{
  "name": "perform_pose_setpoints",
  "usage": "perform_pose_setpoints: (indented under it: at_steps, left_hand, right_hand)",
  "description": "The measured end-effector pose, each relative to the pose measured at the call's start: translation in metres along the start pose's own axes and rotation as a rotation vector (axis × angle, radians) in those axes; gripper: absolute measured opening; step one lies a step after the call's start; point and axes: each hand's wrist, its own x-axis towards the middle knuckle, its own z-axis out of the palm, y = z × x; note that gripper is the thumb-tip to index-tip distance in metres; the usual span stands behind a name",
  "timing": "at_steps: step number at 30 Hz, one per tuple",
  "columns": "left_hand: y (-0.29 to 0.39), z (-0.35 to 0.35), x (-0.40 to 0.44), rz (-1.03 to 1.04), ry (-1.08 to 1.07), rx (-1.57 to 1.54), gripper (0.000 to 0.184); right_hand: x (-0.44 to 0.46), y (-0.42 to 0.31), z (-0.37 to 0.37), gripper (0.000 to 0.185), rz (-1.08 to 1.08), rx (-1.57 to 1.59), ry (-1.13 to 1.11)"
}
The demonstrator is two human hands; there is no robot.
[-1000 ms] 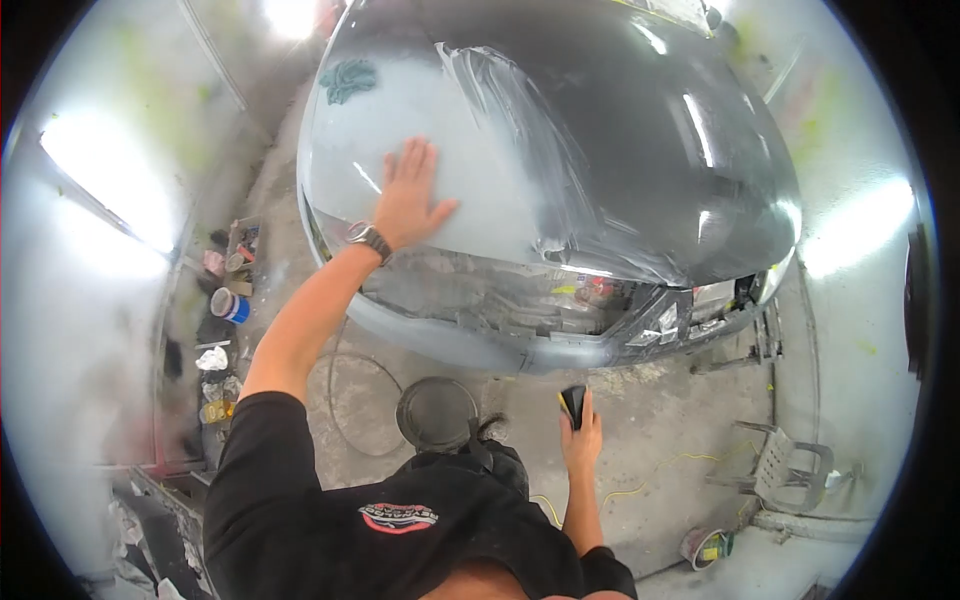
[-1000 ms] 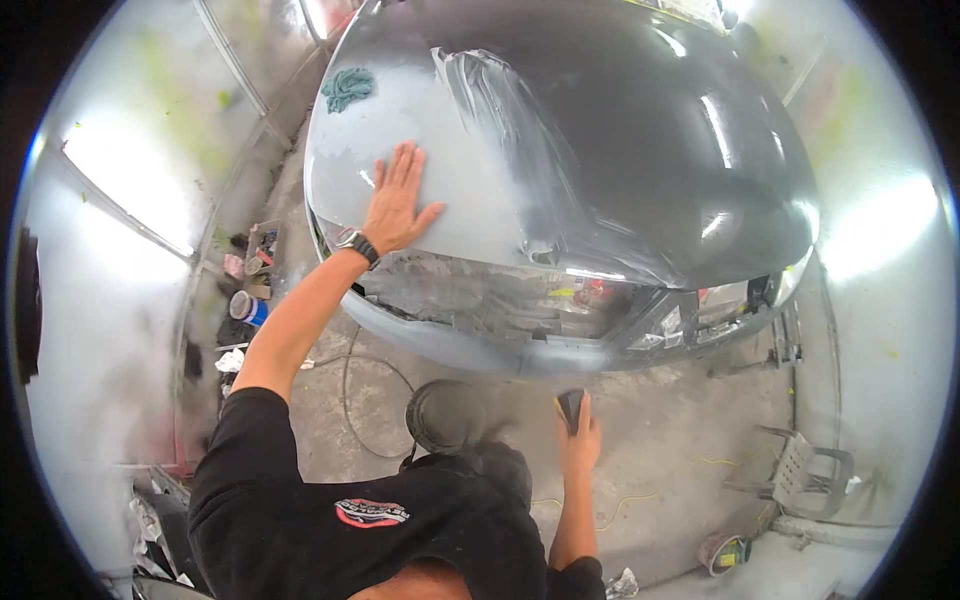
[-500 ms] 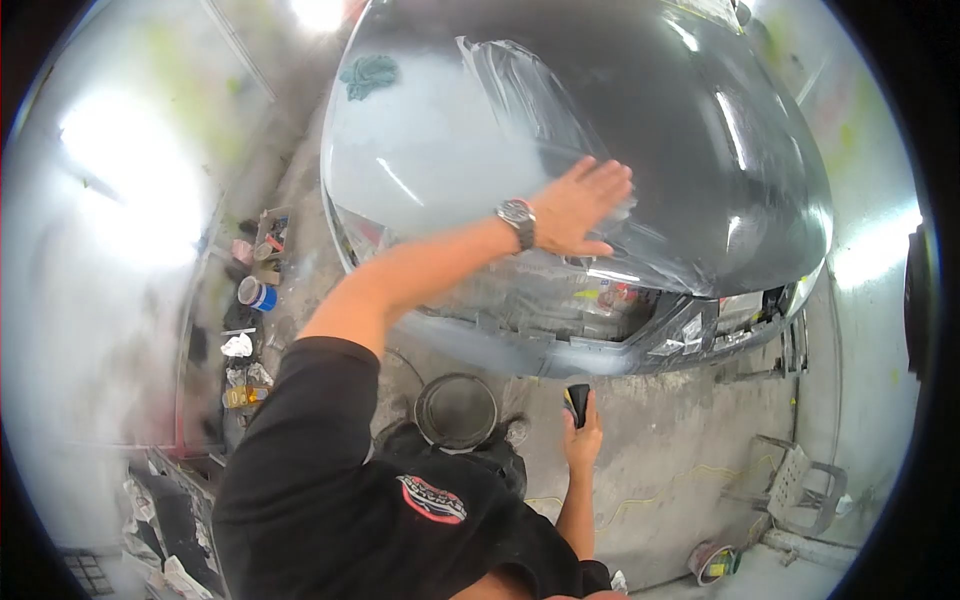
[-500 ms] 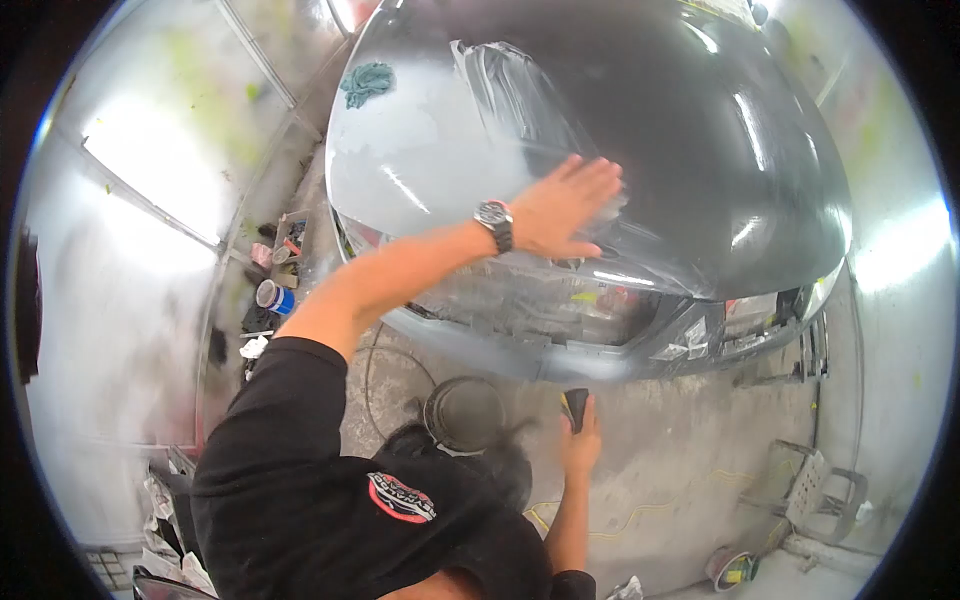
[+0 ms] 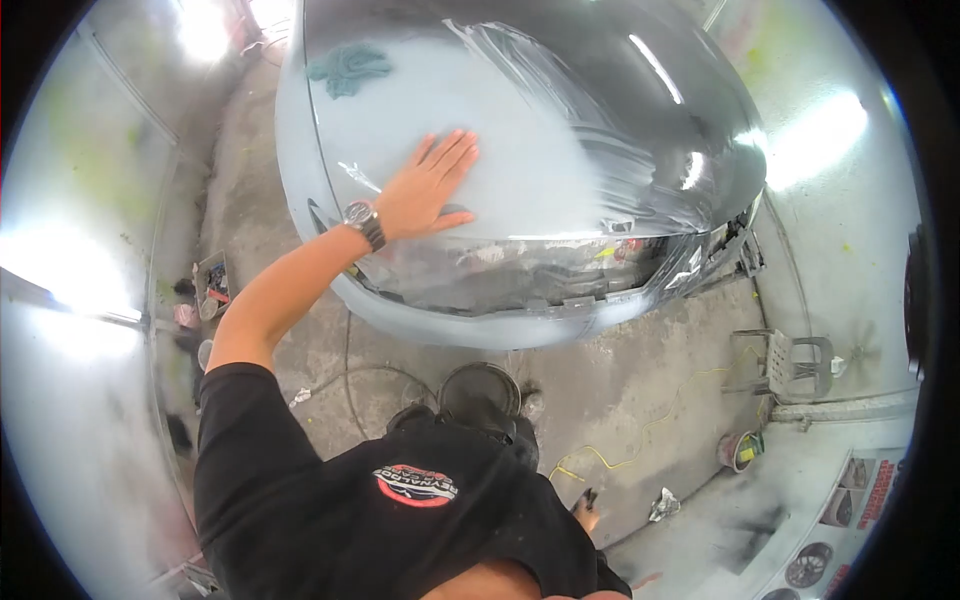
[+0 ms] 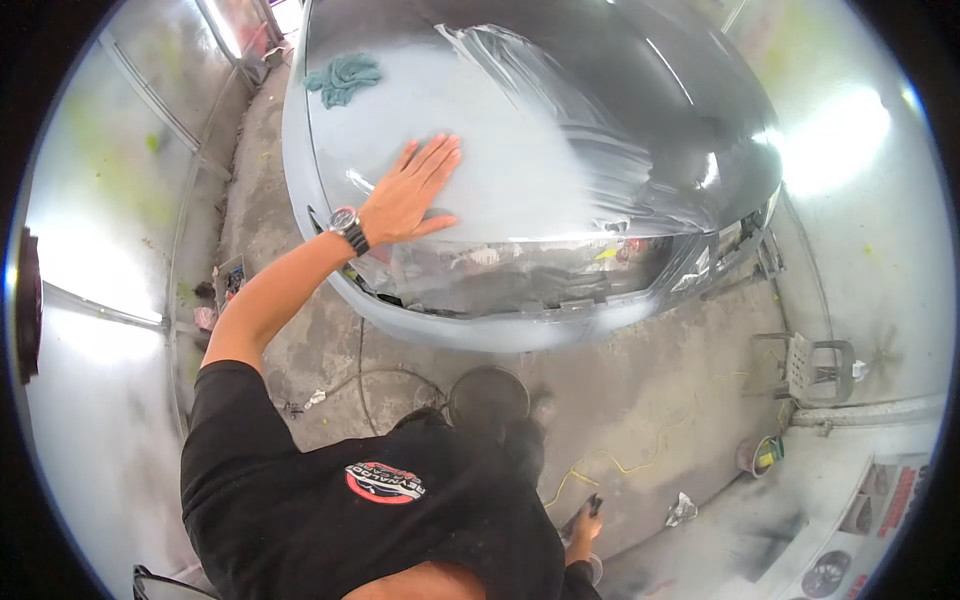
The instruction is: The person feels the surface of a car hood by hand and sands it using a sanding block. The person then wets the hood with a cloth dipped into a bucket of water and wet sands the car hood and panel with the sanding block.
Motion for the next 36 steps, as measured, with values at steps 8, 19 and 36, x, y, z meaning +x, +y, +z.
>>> perform_pose_setpoints:
  at_steps: [8, 19, 36]
  left_hand:
    - [-0.078, -0.012, -0.077, -0.170, 0.068, -0.013, 0.099]
    - [-0.175, -0.003, 0.041, -0.727, 0.384, -0.028, 0.077]
    - [0.261, 0.070, -0.012, 0.303, -0.143, -0.804, 0.033]
  right_hand:
    - [-0.038, 0.119, 0.103, 0.063, -0.027, 0.317, -0.043]
    - [-0.080, -0.059, 0.019, 0.056, -0.216, 0.716, -0.005]
    - [-0.112, -0.290, -0.022, 0.051, -0.057, 1.625, -1.071]
